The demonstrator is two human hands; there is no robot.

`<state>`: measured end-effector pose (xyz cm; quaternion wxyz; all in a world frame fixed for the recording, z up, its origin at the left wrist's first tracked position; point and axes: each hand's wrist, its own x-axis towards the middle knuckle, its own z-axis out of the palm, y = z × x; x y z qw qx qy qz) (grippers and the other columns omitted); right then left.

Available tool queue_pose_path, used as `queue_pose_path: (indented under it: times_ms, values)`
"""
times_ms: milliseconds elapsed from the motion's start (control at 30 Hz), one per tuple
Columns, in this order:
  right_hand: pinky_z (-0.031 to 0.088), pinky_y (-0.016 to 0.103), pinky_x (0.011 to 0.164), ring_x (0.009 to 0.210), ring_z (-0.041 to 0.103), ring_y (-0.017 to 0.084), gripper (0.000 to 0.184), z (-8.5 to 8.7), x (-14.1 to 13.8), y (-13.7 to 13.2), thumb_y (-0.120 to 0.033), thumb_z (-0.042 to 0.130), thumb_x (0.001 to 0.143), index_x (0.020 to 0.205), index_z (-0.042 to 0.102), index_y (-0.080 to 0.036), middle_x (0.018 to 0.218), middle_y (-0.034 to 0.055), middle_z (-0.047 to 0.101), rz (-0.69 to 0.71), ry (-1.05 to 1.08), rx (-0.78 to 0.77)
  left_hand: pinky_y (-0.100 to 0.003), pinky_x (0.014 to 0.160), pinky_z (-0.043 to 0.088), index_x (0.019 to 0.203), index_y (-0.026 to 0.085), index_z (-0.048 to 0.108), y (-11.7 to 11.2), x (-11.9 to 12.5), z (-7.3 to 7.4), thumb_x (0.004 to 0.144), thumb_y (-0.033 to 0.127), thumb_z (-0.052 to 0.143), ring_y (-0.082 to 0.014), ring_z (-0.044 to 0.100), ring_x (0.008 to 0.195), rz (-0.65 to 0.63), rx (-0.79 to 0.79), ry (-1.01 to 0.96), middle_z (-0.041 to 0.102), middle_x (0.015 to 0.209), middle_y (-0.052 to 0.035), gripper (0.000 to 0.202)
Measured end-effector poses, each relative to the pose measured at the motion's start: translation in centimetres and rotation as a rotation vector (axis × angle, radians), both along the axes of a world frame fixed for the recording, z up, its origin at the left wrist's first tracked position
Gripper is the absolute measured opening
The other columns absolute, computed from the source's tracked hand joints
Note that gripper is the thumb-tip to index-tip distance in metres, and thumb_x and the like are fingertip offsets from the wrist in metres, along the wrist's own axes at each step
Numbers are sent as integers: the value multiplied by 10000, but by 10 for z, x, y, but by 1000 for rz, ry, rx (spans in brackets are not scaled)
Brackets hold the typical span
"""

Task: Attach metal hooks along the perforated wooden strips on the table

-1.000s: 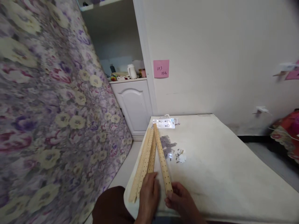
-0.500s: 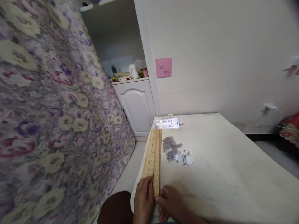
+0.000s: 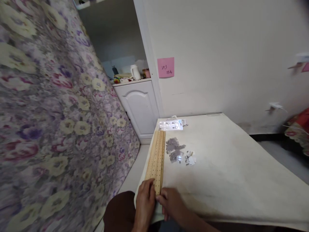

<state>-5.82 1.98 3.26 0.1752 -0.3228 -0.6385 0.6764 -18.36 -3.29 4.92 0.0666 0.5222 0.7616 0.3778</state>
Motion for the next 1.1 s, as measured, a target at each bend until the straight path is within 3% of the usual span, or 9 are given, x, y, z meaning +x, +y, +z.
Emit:
queue_pose_path:
  times_ms: [433, 533, 667, 767, 867, 1000, 1100]
  values:
    - [298, 173, 332, 337, 468, 94, 215, -6, 6, -1, -389, 507, 802, 701, 468, -204, 446, -81, 452, -32, 22, 50, -359, 836, 506, 1017, 230, 623, -8, 7, 9, 862, 368, 441, -224, 609, 959, 12, 69, -1, 638, 1009, -66, 276]
    - [317, 177, 364, 369, 493, 99, 139, -12, 14, -1, -313, 494, 794, 711, 466, -205, 481, -75, 472, -38, 46, 85, -351, 848, 499, 1031, 235, 616, -8, 22, 12, 876, 356, 437, -221, 594, 987, -6, 89, -32, 625, 1033, -68, 265]
    - [378, 213, 488, 519, 542, 128, 85, -15, 37, 4, -230, 474, 768, 704, 514, -192, 580, -28, 562, -95, 82, 197, -347, 822, 499, 1034, 241, 615, -3, 58, 11, 886, 326, 439, -224, 590, 960, -178, 87, -90, 625, 1002, -73, 245]
    - [408, 239, 591, 672, 572, 164, 115, -15, 64, 13, -176, 462, 742, 763, 576, -181, 709, 18, 641, -146, 68, 304, -328, 788, 495, 1030, 247, 601, 1, 86, 5, 916, 276, 389, -198, 585, 892, -327, 53, -145, 617, 944, -61, 242]
    - [395, 241, 597, 651, 551, 158, 93, -16, 96, 22, -154, 472, 721, 717, 562, -179, 666, 9, 619, -199, -65, 418, -316, 770, 495, 1015, 235, 586, 5, 102, -8, 918, 257, 391, -188, 580, 863, -386, 34, -153, 610, 934, -65, 219]
    - [390, 226, 540, 526, 530, 130, 124, -16, 129, 31, -263, 451, 822, 752, 524, -191, 565, -37, 546, -276, -129, 438, -322, 772, 490, 1024, 214, 581, 10, 108, -26, 894, 236, 426, -195, 574, 867, -414, 51, -10, 605, 925, -71, 204]
    - [389, 221, 521, 504, 522, 125, 163, -16, 139, 32, -312, 443, 851, 760, 507, -194, 552, -46, 519, -276, -126, 420, -305, 761, 485, 1019, 201, 577, 14, 108, -31, 891, 218, 411, -189, 583, 864, -402, -1, 69, 598, 921, -73, 210]
